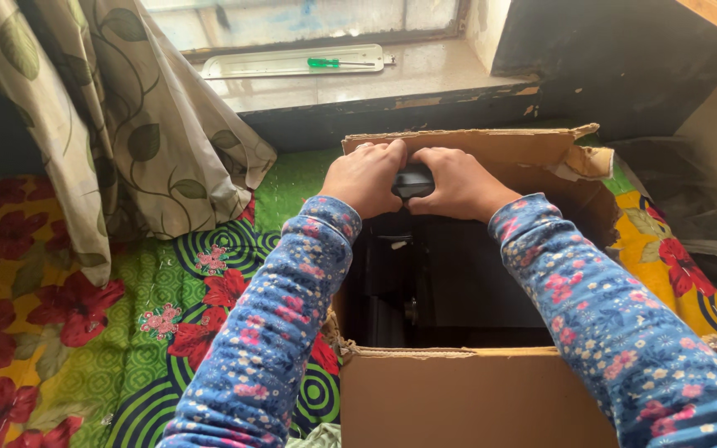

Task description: The person unboxes a VOX multimedia speaker system, removing the subwoofer, satellite speakers, and power cable from the packaging. They then wipe the satellite speakers with a cloth.

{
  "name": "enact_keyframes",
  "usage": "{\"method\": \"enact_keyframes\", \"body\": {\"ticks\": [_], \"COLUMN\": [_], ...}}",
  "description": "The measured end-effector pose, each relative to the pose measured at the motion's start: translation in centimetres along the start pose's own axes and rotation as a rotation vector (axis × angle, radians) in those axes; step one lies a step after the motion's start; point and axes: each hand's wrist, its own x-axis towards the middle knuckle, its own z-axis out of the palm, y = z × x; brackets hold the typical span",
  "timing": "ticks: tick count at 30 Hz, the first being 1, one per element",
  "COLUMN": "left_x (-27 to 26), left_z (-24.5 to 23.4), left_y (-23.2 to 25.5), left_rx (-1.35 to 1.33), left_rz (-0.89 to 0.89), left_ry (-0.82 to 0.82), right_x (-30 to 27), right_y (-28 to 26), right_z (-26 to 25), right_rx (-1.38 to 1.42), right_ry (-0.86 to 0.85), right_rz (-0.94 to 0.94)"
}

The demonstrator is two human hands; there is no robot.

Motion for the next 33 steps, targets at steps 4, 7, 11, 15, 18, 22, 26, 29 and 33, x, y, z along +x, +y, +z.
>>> {"method": "enact_keyframes", "body": {"ticks": [4, 7, 11, 15, 18, 22, 26, 29, 33], "left_x": [-0.3, -0.4, -0.5, -0.9, -1.1, -1.5, -1.9, -2.2, -2.7], "left_z": [-0.7, -1.3, -2.2, -3.2, -3.8, -4.5, -5.4, -6.1, -7.0], "left_y": [0.4, 0.4, 0.5, 0.9, 1.4, 2.2, 2.9, 3.4, 4.2], "left_rx": [-0.017, -0.034, -0.053, -0.065, -0.061, -0.061, -0.049, -0.055, -0.075], "left_rz": [-0.02, -0.023, 0.006, -0.008, -0.003, 0.017, 0.017, 0.016, 0.057], "left_ry": [-0.004, 0.013, 0.059, 0.059, 0.079, 0.13, 0.151, 0.182, 0.275], "right_x": [-0.2, -0.2, -0.5, -0.7, -1.0, -1.5, -1.9, -2.2, -3.0], "right_y": [-0.4, -0.6, -0.9, -1.3, -1.3, -1.9, -2.7, -3.3, -4.0], "right_z": [-0.4, -0.8, -1.4, -1.9, -2.5, -3.2, -4.1, -4.8, -5.8], "right_rx": [0.028, 0.053, 0.103, 0.102, 0.087, 0.057, 0.011, -0.026, -0.014], "right_ry": [0.026, 0.08, 0.137, 0.19, 0.188, 0.235, 0.261, 0.299, 0.375], "right_rz": [-0.01, -0.056, -0.081, -0.158, -0.157, -0.155, -0.157, -0.175, -0.167]}}
